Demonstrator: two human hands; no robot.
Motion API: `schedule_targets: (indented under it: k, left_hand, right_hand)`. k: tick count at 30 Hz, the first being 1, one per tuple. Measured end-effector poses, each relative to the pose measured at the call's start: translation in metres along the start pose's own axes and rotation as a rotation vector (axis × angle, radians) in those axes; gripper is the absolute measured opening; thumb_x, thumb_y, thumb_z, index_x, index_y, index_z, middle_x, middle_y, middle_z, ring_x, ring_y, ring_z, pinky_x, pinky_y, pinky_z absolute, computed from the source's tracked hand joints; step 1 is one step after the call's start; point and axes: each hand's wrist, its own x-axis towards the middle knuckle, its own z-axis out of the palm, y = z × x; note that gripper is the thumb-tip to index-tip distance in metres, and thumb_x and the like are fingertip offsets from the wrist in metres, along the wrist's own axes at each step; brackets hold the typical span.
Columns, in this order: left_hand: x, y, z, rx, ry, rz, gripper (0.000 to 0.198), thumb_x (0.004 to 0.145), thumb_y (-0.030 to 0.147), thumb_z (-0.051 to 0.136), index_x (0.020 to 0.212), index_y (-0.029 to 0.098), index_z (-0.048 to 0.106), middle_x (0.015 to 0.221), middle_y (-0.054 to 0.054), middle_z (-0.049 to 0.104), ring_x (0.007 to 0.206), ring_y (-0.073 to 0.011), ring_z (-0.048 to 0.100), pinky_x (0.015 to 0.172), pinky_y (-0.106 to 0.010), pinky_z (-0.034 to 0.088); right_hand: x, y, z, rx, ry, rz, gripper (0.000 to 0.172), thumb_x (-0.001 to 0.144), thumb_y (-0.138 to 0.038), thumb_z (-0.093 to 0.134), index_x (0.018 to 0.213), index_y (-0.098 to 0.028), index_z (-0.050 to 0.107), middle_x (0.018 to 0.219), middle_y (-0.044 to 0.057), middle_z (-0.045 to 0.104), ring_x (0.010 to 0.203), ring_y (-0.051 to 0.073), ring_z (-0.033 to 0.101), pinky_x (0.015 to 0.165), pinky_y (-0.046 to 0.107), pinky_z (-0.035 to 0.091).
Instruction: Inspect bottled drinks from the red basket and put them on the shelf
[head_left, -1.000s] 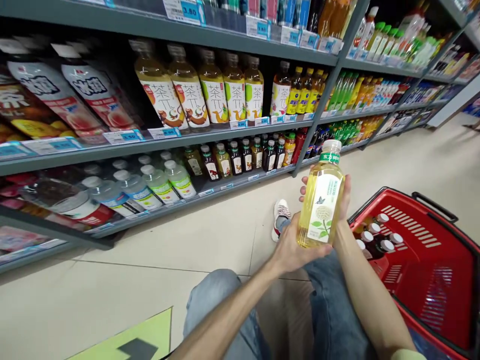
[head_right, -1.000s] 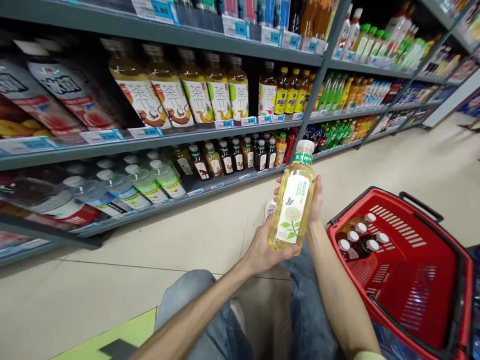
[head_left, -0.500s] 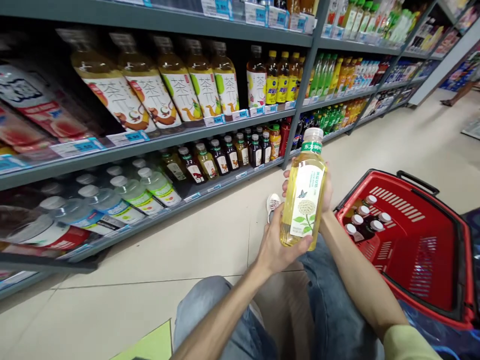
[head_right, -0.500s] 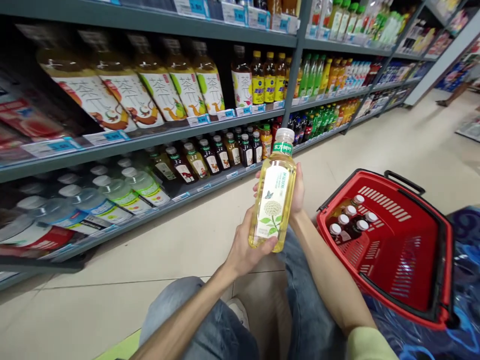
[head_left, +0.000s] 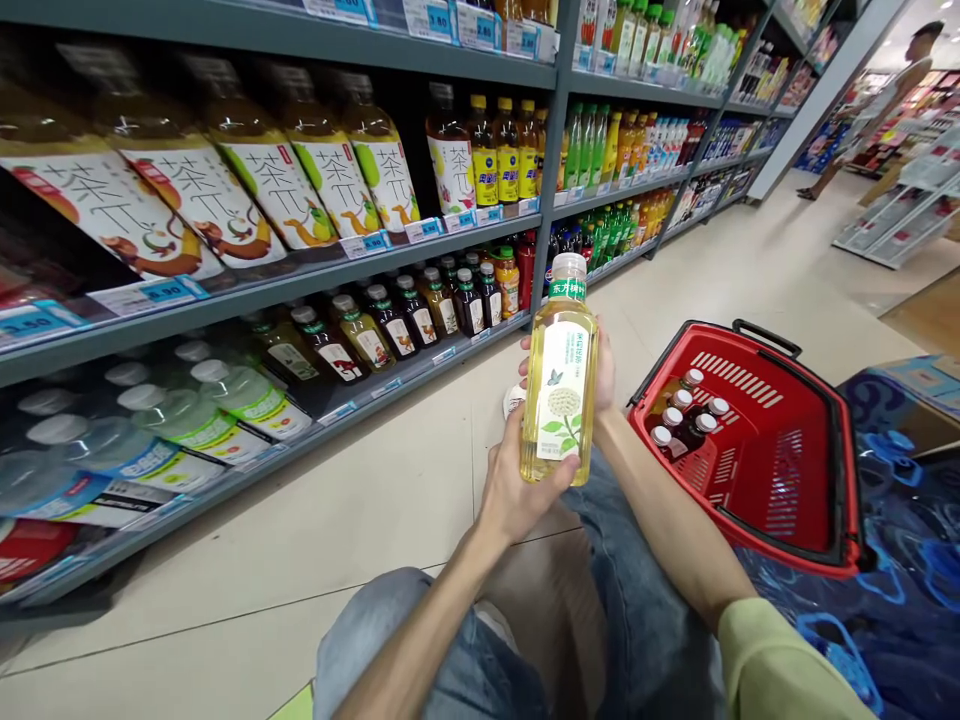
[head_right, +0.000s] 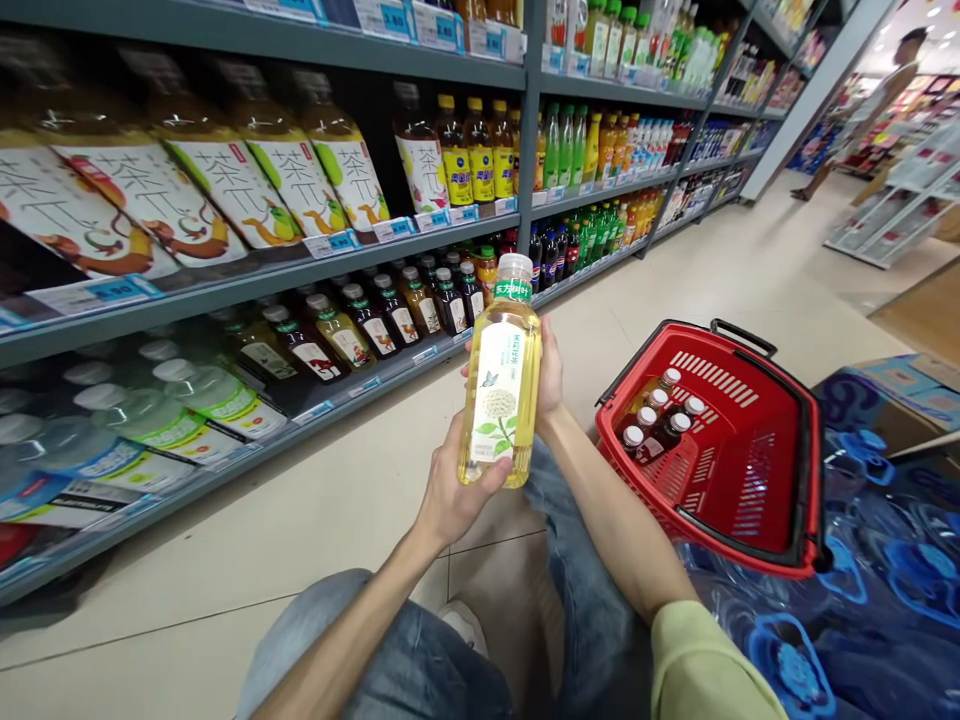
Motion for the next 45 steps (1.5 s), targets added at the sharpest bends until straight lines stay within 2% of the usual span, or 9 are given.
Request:
schedule_targets:
  k: [6,9,12,18,24,28,32,38,45]
  left_hand:
    - [0.001,0.002,-0.004,0.049,0.014,-0.002,0.071,0.084,0.06,0.062,0.138,0.015,0.05,0.102,-0.006,0.073,0.084,-0.0238,0.069,0.075,-0.033,0.053]
    - [0.002,-0.001,-0.005,-0.002,0.026,0.026,0.063,0.097,0.062,0.042,0.14,0.017,0.052,0.113,-0.008,0.073,0.093,-0.0249,0.069,0.08,-0.034,0.052]
    - [0.003,-0.005,-0.004,-0.091,0.092,0.034,0.059,0.104,0.057,0.027,0.138,0.019,0.056,0.125,-0.008,0.071,0.105,-0.0254,0.067,0.086,-0.033,0.049]
    - [0.003,-0.006,-0.003,-0.092,0.114,0.081,0.057,0.105,0.056,0.029,0.141,0.02,0.056,0.128,-0.007,0.07,0.112,-0.0264,0.065,0.09,-0.034,0.046]
    - [0.003,-0.005,-0.004,-0.071,0.11,0.095,0.056,0.106,0.055,0.029,0.142,0.02,0.056,0.129,-0.007,0.069,0.11,-0.0261,0.065,0.089,-0.033,0.045]
    - [0.003,-0.005,-0.004,-0.061,0.119,0.093,0.056,0.106,0.055,0.029,0.141,0.021,0.056,0.128,-0.006,0.07,0.106,-0.0257,0.066,0.086,-0.033,0.045]
    - [0.004,-0.006,-0.005,-0.062,0.119,0.08,0.056,0.106,0.055,0.029,0.14,0.021,0.057,0.125,-0.006,0.072,0.104,-0.0253,0.067,0.083,-0.032,0.045]
    - [0.004,-0.005,-0.006,-0.061,0.121,0.075,0.057,0.106,0.056,0.029,0.139,0.019,0.058,0.12,-0.006,0.073,0.104,-0.0249,0.066,0.082,-0.032,0.045]
    - [0.004,-0.005,-0.007,-0.056,0.121,0.063,0.056,0.106,0.055,0.029,0.138,0.02,0.058,0.119,-0.005,0.074,0.104,-0.0248,0.066,0.082,-0.032,0.045]
  right_hand:
    - [0.0,0.005,-0.003,0.02,0.056,-0.042,0.083,0.088,-0.083,0.027,0.111,-0.014,0.068,0.085,0.012,0.074,0.078,0.026,0.071,0.068,0.041,0.063]
    - [0.001,0.008,-0.005,0.049,0.057,-0.076,0.078,0.089,-0.081,0.031,0.112,-0.016,0.068,0.084,0.01,0.075,0.078,0.026,0.071,0.068,0.041,0.062]
    - [0.001,0.01,-0.003,0.098,0.058,-0.082,0.076,0.09,-0.078,0.03,0.113,-0.015,0.068,0.08,0.01,0.074,0.075,0.025,0.071,0.066,0.04,0.061]
    - [-0.004,0.009,0.007,0.146,0.054,-0.062,0.08,0.09,-0.079,0.026,0.115,-0.016,0.067,0.075,0.008,0.072,0.071,0.025,0.069,0.064,0.04,0.06]
    - [-0.005,0.008,0.005,0.177,0.013,-0.075,0.079,0.094,-0.075,0.018,0.108,-0.014,0.068,0.088,0.011,0.075,0.07,0.021,0.069,0.064,0.036,0.06]
    - [-0.004,0.008,0.004,0.171,0.019,-0.039,0.083,0.09,-0.08,0.02,0.111,-0.016,0.067,0.078,0.009,0.073,0.068,0.023,0.068,0.065,0.038,0.06]
    - [-0.004,0.008,0.006,0.171,0.053,-0.027,0.084,0.092,-0.077,0.013,0.112,-0.016,0.068,0.072,0.008,0.071,0.069,0.024,0.069,0.066,0.04,0.061]
    - [-0.003,0.011,0.001,0.125,0.068,-0.04,0.079,0.086,-0.082,0.032,0.107,-0.016,0.07,0.072,0.009,0.072,0.074,0.026,0.071,0.067,0.041,0.062]
    - [-0.001,0.012,0.0,0.147,0.074,-0.041,0.08,0.088,-0.082,0.03,0.109,-0.016,0.07,0.075,0.009,0.073,0.075,0.026,0.071,0.064,0.04,0.062]
